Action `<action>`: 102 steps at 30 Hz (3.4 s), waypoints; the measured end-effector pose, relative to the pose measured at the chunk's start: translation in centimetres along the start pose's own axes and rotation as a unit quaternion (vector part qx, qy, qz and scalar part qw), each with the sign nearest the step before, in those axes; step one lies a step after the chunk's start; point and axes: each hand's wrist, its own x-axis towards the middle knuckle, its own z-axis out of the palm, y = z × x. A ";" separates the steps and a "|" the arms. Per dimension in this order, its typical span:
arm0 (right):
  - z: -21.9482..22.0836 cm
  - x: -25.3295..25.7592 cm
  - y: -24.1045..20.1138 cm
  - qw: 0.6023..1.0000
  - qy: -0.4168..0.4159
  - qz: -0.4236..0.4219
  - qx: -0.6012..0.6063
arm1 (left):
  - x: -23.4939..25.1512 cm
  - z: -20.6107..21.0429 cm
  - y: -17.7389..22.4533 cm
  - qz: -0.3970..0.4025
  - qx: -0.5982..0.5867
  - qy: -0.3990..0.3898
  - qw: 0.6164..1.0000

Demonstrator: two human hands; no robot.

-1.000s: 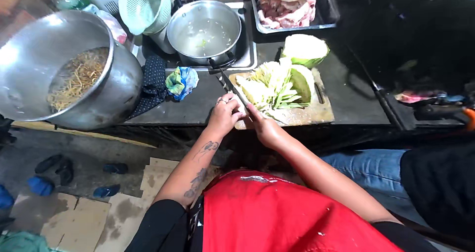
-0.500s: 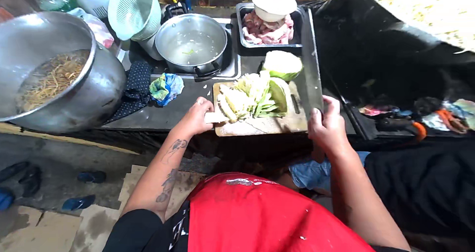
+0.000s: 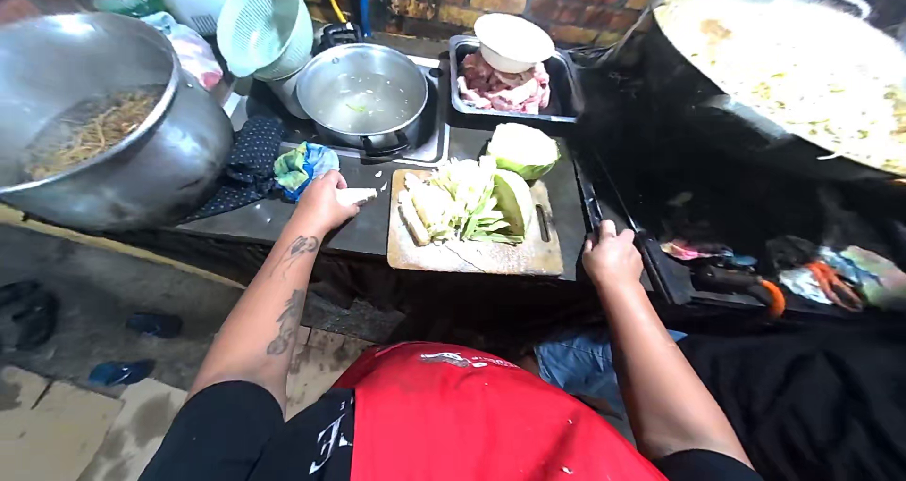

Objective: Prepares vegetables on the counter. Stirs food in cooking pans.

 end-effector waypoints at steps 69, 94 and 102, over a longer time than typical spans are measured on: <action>-9.6 -2.7 -33.4 0.865 0.134 -0.276 0.397 | 15.6 -5.5 13.1 0.372 -0.413 0.142 0.819; -15.1 -18.9 -65.5 0.552 -0.384 -0.510 0.536 | 2.8 -29.7 -16.3 -0.011 -0.473 0.322 0.820; -13.1 -19.7 -70.6 0.746 -0.109 -0.582 0.306 | 2.3 -31.6 -21.6 -0.095 -0.356 0.292 0.883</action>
